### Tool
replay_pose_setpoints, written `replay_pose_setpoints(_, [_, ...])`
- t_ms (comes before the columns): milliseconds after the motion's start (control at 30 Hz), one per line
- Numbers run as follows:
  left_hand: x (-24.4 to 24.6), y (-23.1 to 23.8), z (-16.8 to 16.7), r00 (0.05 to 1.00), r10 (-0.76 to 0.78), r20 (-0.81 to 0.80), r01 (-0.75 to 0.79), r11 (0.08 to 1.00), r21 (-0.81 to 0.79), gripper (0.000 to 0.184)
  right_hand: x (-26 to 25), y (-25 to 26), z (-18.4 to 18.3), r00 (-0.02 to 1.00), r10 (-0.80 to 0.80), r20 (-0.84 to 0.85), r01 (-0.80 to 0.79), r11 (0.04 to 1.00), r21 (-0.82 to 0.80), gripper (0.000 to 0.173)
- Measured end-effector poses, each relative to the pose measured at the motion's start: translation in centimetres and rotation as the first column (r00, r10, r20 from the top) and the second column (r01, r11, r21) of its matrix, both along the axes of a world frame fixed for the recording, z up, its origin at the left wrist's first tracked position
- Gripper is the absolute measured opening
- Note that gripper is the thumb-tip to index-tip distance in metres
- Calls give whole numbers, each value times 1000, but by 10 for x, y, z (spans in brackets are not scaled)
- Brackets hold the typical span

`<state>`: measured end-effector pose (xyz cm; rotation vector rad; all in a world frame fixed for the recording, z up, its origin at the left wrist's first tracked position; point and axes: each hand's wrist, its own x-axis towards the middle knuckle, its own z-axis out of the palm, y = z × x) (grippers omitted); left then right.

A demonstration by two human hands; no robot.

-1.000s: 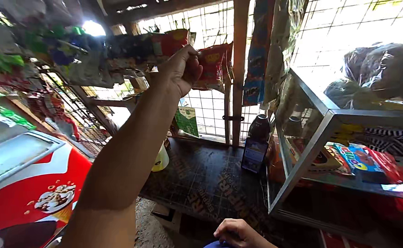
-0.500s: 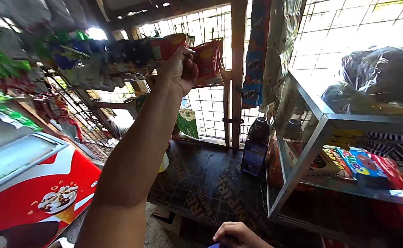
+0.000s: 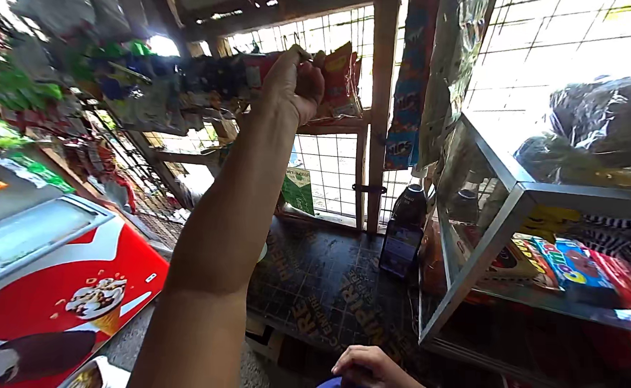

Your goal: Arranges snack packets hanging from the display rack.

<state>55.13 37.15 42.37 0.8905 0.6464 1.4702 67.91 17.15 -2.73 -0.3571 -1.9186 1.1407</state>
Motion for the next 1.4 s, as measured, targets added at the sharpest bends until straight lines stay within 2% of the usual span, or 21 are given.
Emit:
replay_pose_setpoints(167, [6,-2,-7,998,-54,-29,58,989,133,13,2,-1,-2,1000,9,-8,-9,1000,-20,19])
replay_pose_setpoints(233, [6,-2,-9,999,-34,-17,36,987,156,21,4,-2,2,1000,6,9,-6,998,-56,19])
replay_pose_setpoints(333, [15,5,-5,996,9,-89,1,993,118,23,3,-3,6,999,-9,43,13,996,-93,19])
replay_pose_setpoints(533, [11,3,5,988,-24,-150,37,996,86,20,4,-3,7,1000,19,11,-17,985,-174,19])
replay_pose_setpoints(633, [5,8,8,966,-11,-259,35,995,89,22,3,-3,9,1000,12,-11,-14,984,-176,20])
replay_pose_setpoints(800, [-5,15,3,913,-65,-404,102,992,72,10,2,-2,7,999,6,-54,-13,991,-134,20])
replay_pose_setpoints(967, [-8,6,-2,909,-35,-415,61,997,49,9,1,-1,5,997,17,-69,-26,990,-138,20])
replay_pose_setpoints(1167, [-13,3,16,934,-21,-358,35,999,34,9,0,-1,6,998,15,-58,-23,990,-139,20])
replay_pose_setpoints(1400, [-29,7,34,877,-15,-480,37,999,36,16,1,-2,7,998,17,-52,-23,993,-120,20])
